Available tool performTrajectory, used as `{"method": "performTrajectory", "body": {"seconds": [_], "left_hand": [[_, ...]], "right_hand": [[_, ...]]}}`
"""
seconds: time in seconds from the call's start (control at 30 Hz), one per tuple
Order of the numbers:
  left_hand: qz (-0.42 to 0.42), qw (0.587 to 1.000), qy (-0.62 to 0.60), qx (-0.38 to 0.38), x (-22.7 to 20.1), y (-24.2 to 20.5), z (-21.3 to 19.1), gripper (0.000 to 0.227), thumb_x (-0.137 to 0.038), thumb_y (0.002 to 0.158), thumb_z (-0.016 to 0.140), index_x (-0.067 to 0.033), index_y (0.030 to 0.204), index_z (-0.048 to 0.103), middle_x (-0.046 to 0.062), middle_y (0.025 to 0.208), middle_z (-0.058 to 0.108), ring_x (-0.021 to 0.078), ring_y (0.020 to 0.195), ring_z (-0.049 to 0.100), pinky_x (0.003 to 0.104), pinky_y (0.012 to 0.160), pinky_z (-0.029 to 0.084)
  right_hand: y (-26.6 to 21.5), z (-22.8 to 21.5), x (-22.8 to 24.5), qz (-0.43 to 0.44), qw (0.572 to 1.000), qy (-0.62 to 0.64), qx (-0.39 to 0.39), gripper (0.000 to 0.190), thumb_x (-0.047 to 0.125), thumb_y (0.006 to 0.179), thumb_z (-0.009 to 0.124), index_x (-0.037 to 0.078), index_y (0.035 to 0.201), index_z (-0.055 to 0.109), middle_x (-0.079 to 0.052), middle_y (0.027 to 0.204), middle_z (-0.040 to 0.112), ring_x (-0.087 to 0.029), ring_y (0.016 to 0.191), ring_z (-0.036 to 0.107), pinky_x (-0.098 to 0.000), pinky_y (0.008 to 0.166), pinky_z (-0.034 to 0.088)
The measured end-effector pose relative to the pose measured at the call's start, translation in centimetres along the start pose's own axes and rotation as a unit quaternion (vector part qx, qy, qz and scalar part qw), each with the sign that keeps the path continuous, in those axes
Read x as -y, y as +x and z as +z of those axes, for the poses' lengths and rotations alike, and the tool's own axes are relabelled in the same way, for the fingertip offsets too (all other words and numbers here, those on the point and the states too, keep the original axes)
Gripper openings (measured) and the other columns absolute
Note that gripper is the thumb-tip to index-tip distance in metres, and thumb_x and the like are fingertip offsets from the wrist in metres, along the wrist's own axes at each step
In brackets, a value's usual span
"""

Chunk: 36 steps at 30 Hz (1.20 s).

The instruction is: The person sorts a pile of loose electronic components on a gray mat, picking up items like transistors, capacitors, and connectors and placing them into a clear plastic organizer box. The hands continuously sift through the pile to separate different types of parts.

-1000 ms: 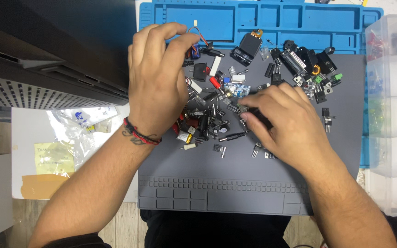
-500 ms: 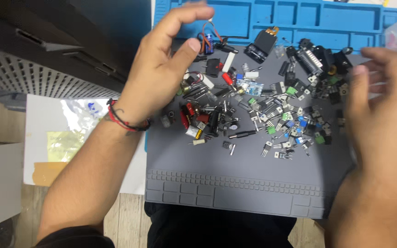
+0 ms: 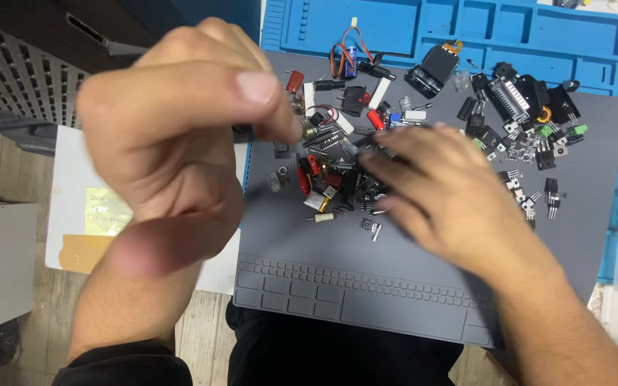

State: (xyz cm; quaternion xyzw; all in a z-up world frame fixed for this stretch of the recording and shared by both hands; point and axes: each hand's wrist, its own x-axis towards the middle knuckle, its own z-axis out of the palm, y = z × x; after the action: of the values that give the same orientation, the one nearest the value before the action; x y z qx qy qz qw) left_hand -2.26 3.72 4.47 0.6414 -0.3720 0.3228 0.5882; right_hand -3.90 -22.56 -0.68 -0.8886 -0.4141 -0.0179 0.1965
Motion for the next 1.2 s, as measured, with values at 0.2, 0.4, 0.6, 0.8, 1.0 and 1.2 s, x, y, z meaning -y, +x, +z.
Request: {"method": "performTrajectory", "body": {"seconds": [0.2, 0.4, 0.6, 0.8, 1.0, 1.2], "left_hand": [[0.121, 0.99, -0.06, -0.044, 0.6, 1.0, 0.3, 0.077, -0.069, 0.091, 0.02, 0.0011, 0.104, 0.049, 0.013, 0.053, 0.047, 0.0188, 0.037, 0.046, 0.036, 0.041, 0.024], [0.082, 0.983, 0.165, 0.004, -1.9, -0.1, -0.3, 0.084, -0.051, 0.11, 0.012, 0.0021, 0.067, 0.06, 0.013, 0.059, 0.046, 0.03, 0.052, 0.039, 0.046, 0.052, 0.033], [0.242, 0.957, 0.159, 0.021, -0.2, 0.5, -0.4, 0.078, -0.049, 0.107, 0.014, -0.0031, 0.061, 0.058, 0.003, 0.048, 0.04, 0.0216, 0.043, 0.041, 0.038, 0.043, 0.031], [0.27, 0.919, 0.248, -0.143, 5.8, -2.6, 1.7, 0.054, -0.067, 0.101, 0.012, -0.0219, 0.075, 0.029, -0.001, 0.072, 0.027, 0.0181, 0.06, 0.028, 0.036, 0.049, 0.025], [-0.108, 0.764, 0.523, 0.361, -0.9, -0.7, 1.3, 0.068, -0.049, 0.093, 0.078, -0.0179, 0.148, 0.054, -0.002, 0.1, 0.07, 0.0189, 0.067, 0.068, 0.036, 0.039, 0.046], [-0.103, 0.767, 0.532, 0.344, 1.9, -5.4, 1.9, 0.029, -0.036, 0.086, 0.081, -0.0133, 0.099, 0.067, 0.007, 0.106, 0.067, 0.0317, 0.094, 0.063, 0.043, 0.069, 0.055]], "right_hand": [[1.6, 1.9, 1.5, -0.075, 0.996, -0.021, 0.045, 0.084, 0.073, 0.091, 0.05, 0.013, 0.149, 0.053, -0.013, 0.155, 0.053, -0.031, 0.147, 0.041, -0.0592, 0.122, 0.025], [1.4, 1.3, 1.2, -0.051, 0.998, -0.021, 0.014, 0.078, 0.069, 0.091, 0.053, 0.012, 0.143, 0.06, -0.012, 0.144, 0.063, -0.03, 0.14, 0.051, -0.0592, 0.121, 0.028], [1.0, 1.1, 0.5, -0.026, 0.999, -0.047, 0.004, 0.066, 0.061, 0.094, 0.058, 0.01, 0.136, 0.066, -0.01, 0.14, 0.063, -0.031, 0.135, 0.053, -0.0602, 0.118, 0.034], [0.7, 1.3, 0.1, 0.003, 0.998, -0.053, -0.029, 0.063, 0.055, 0.093, 0.067, 0.011, 0.138, 0.066, -0.008, 0.135, 0.065, -0.034, 0.133, 0.055, -0.0606, 0.119, 0.033], [0.8, 0.0, 0.2, 0.049, 0.998, -0.025, -0.043, 0.051, 0.039, 0.102, 0.061, 0.006, 0.141, 0.061, -0.009, 0.133, 0.066, -0.032, 0.131, 0.057, -0.06, 0.121, 0.031], [0.4, -0.1, -0.5, 0.077, 0.993, -0.049, -0.078, 0.038, 0.024, 0.103, 0.063, 0.003, 0.134, 0.068, -0.01, 0.123, 0.068, -0.03, 0.121, 0.062, -0.0578, 0.119, 0.036]]}}
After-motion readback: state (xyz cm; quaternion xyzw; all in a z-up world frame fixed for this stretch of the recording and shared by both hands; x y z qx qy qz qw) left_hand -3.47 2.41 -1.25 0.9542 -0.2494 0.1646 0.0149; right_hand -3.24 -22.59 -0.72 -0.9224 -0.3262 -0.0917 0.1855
